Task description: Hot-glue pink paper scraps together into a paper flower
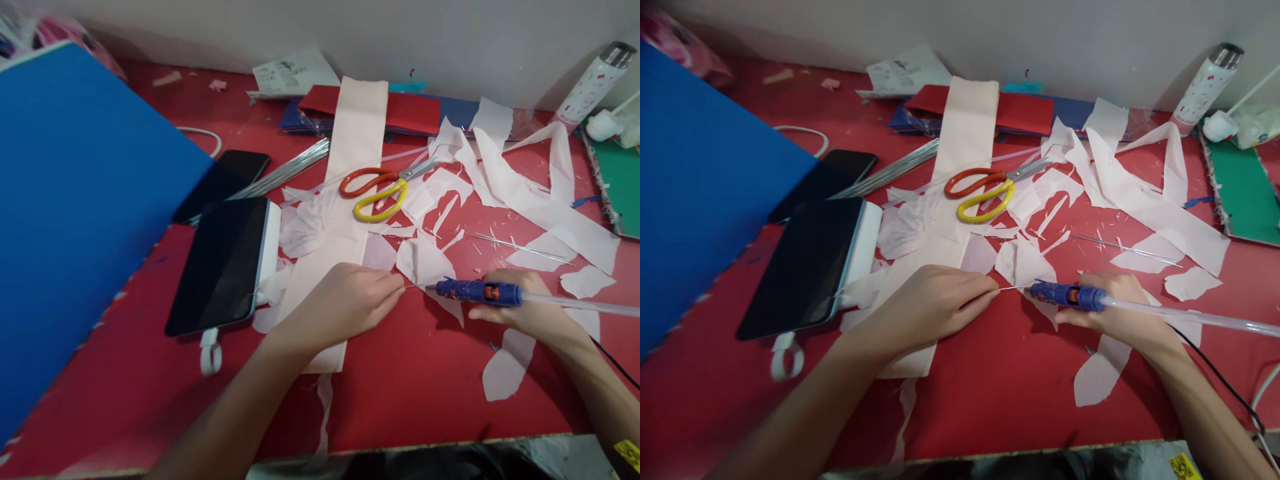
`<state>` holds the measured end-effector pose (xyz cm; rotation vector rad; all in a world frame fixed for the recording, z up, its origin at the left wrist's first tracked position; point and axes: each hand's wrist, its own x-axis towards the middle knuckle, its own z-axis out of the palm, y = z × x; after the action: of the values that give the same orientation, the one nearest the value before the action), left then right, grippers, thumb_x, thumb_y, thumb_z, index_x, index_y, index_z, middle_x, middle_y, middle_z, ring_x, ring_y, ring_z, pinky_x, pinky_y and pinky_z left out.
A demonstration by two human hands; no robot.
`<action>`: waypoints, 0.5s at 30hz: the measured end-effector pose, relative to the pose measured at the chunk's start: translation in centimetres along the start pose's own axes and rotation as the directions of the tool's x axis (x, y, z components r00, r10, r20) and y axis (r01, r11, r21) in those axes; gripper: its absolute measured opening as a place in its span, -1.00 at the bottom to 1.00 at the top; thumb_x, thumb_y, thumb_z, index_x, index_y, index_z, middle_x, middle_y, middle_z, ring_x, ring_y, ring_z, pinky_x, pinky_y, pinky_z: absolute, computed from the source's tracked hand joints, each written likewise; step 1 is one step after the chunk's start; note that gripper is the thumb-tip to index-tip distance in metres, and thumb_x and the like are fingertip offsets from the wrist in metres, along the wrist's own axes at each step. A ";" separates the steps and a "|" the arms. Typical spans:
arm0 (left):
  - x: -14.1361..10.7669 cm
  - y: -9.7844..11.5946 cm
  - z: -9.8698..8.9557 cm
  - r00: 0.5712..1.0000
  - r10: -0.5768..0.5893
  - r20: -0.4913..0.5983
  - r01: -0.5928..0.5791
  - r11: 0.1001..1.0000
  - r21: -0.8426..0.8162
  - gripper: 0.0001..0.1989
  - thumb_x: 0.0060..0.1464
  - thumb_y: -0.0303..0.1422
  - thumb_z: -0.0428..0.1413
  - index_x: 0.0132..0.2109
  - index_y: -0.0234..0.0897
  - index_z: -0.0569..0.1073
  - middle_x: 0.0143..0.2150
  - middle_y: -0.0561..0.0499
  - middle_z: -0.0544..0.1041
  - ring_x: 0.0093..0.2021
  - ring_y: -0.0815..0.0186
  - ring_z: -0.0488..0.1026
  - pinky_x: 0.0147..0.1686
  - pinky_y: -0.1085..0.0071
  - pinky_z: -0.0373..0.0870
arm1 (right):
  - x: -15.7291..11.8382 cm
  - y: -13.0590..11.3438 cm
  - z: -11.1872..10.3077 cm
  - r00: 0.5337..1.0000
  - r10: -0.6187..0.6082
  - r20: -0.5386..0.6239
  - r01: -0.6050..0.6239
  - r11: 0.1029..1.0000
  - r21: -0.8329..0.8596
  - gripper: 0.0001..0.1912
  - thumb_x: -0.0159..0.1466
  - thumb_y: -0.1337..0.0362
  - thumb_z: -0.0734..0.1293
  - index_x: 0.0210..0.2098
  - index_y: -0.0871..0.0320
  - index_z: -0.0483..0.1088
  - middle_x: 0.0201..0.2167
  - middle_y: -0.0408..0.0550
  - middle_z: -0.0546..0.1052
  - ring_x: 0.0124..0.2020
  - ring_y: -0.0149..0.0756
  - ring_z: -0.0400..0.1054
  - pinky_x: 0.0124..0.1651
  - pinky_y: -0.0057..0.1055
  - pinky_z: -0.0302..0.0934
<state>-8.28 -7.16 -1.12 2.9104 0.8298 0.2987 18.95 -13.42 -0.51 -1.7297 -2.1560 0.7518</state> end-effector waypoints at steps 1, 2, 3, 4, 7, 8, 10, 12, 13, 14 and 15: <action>0.0 0.0 0.0 1.000 0.001 -0.001 -0.001 1.000 0.000 -0.69 0.23 -0.38 -0.14 -0.42 -0.25 0.39 -0.55 0.10 0.45 -0.53 0.40 0.37 -0.50 0.42 0.10 | 0.0 0.0 0.0 1.000 0.003 -0.002 -0.003 1.000 0.000 -0.54 0.08 -0.15 0.33 -0.57 0.13 0.28 -0.64 -0.18 0.35 -0.62 -0.44 0.15 -0.54 -0.44 -0.05; 0.0 0.0 0.1 1.000 0.001 0.000 -0.001 1.000 -0.002 -0.69 0.24 -0.38 -0.15 -0.42 -0.25 0.39 -0.54 0.10 0.46 -0.53 0.39 0.37 -0.50 0.42 0.10 | 0.0 0.0 -0.1 1.000 0.007 -0.002 -0.007 1.000 0.000 -0.54 0.08 -0.15 0.33 -0.56 0.13 0.28 -0.64 -0.19 0.35 -0.62 -0.44 0.15 -0.54 -0.44 -0.05; 0.0 0.0 0.1 1.000 0.000 0.003 0.000 1.000 -0.005 -0.69 0.24 -0.38 -0.15 -0.41 -0.24 0.40 -0.53 0.10 0.46 -0.52 0.39 0.38 -0.50 0.41 0.10 | 0.0 0.0 -0.1 1.000 0.011 -0.002 -0.011 1.000 -0.001 -0.54 0.08 -0.16 0.32 -0.56 0.13 0.27 -0.64 -0.19 0.35 -0.61 -0.44 0.15 -0.54 -0.44 -0.05; 0.0 -0.1 0.1 1.000 -0.002 0.006 0.002 1.000 -0.007 -0.70 0.24 -0.38 -0.15 -0.40 -0.24 0.40 -0.53 0.10 0.47 -0.52 0.38 0.38 -0.50 0.41 0.10 | -0.1 0.0 -0.1 1.000 0.015 0.000 -0.015 1.000 -0.003 -0.53 0.08 -0.16 0.32 -0.56 0.13 0.27 -0.64 -0.19 0.34 -0.61 -0.43 0.15 -0.54 -0.44 -0.05; 0.0 -0.1 0.1 1.000 -0.004 0.005 0.004 1.000 -0.014 -0.70 0.23 -0.38 -0.14 -0.40 -0.24 0.40 -0.51 0.11 0.48 -0.52 0.38 0.39 -0.50 0.40 0.11 | -0.1 0.1 -0.1 1.000 0.022 0.002 -0.022 1.000 -0.008 -0.53 0.08 -0.17 0.32 -0.57 0.13 0.26 -0.64 -0.19 0.33 -0.61 -0.43 0.15 -0.53 -0.43 -0.04; 0.0 -0.1 0.1 1.000 -0.004 0.002 0.004 1.000 -0.015 -0.70 0.23 -0.38 -0.14 -0.40 -0.24 0.40 -0.51 0.11 0.49 -0.52 0.38 0.39 -0.50 0.41 0.11 | -0.1 0.1 -0.1 1.000 0.023 0.000 -0.023 1.000 -0.012 -0.53 0.08 -0.17 0.32 -0.57 0.13 0.26 -0.64 -0.19 0.33 -0.61 -0.43 0.14 -0.53 -0.43 -0.05; 0.0 -0.1 0.1 1.000 -0.001 -0.001 0.001 1.000 -0.020 -0.69 0.23 -0.38 -0.15 -0.40 -0.24 0.40 -0.51 0.10 0.49 -0.52 0.38 0.39 -0.50 0.41 0.11 | -0.1 0.1 -0.1 1.000 0.026 -0.007 -0.026 1.000 -0.014 -0.53 0.07 -0.16 0.32 -0.58 0.13 0.24 -0.65 -0.19 0.33 -0.61 -0.44 0.14 -0.54 -0.43 -0.06; 0.0 -0.1 0.0 1.000 0.000 0.001 0.000 1.000 -0.025 -0.69 0.23 -0.38 -0.15 -0.40 -0.24 0.41 -0.51 0.10 0.49 -0.51 0.39 0.39 -0.49 0.42 0.12 | -0.2 0.1 -0.2 0.999 0.038 -0.010 -0.038 0.999 -0.009 -0.52 0.06 -0.16 0.33 -0.60 0.13 0.23 -0.66 -0.20 0.32 -0.62 -0.44 0.14 -0.55 -0.43 -0.08; 0.0 -0.1 0.0 1.000 -0.001 0.000 0.001 1.000 -0.025 -0.69 0.23 -0.38 -0.15 -0.40 -0.24 0.41 -0.51 0.10 0.49 -0.51 0.40 0.39 -0.49 0.43 0.12 | -0.2 0.0 -0.2 0.999 0.047 -0.009 -0.047 0.999 -0.006 -0.52 0.06 -0.16 0.33 -0.60 0.12 0.22 -0.66 -0.20 0.32 -0.63 -0.44 0.13 -0.56 -0.43 -0.09; 0.0 -0.1 0.0 1.000 -0.002 0.000 0.002 1.000 -0.025 -0.69 0.23 -0.38 -0.15 -0.40 -0.24 0.41 -0.52 0.10 0.49 -0.51 0.40 0.39 -0.49 0.43 0.11 | -0.2 -0.1 -0.2 0.998 0.057 -0.007 -0.057 0.998 -0.002 -0.52 0.06 -0.16 0.33 -0.60 0.12 0.21 -0.66 -0.20 0.32 -0.63 -0.44 0.14 -0.56 -0.43 -0.09; 0.0 -0.1 0.0 1.000 -0.002 0.000 0.002 1.000 -0.025 -0.69 0.23 -0.38 -0.15 -0.40 -0.25 0.41 -0.52 0.10 0.49 -0.52 0.40 0.39 -0.49 0.43 0.11 | -0.2 -0.1 -0.3 0.998 0.065 -0.006 -0.065 0.998 -0.002 -0.52 0.05 -0.16 0.34 -0.60 0.12 0.21 -0.66 -0.21 0.32 -0.63 -0.44 0.14 -0.57 -0.43 -0.10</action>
<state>-8.28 -7.07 -1.17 2.8868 0.8228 0.3072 19.03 -13.53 -0.19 -1.8086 -2.1065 0.7606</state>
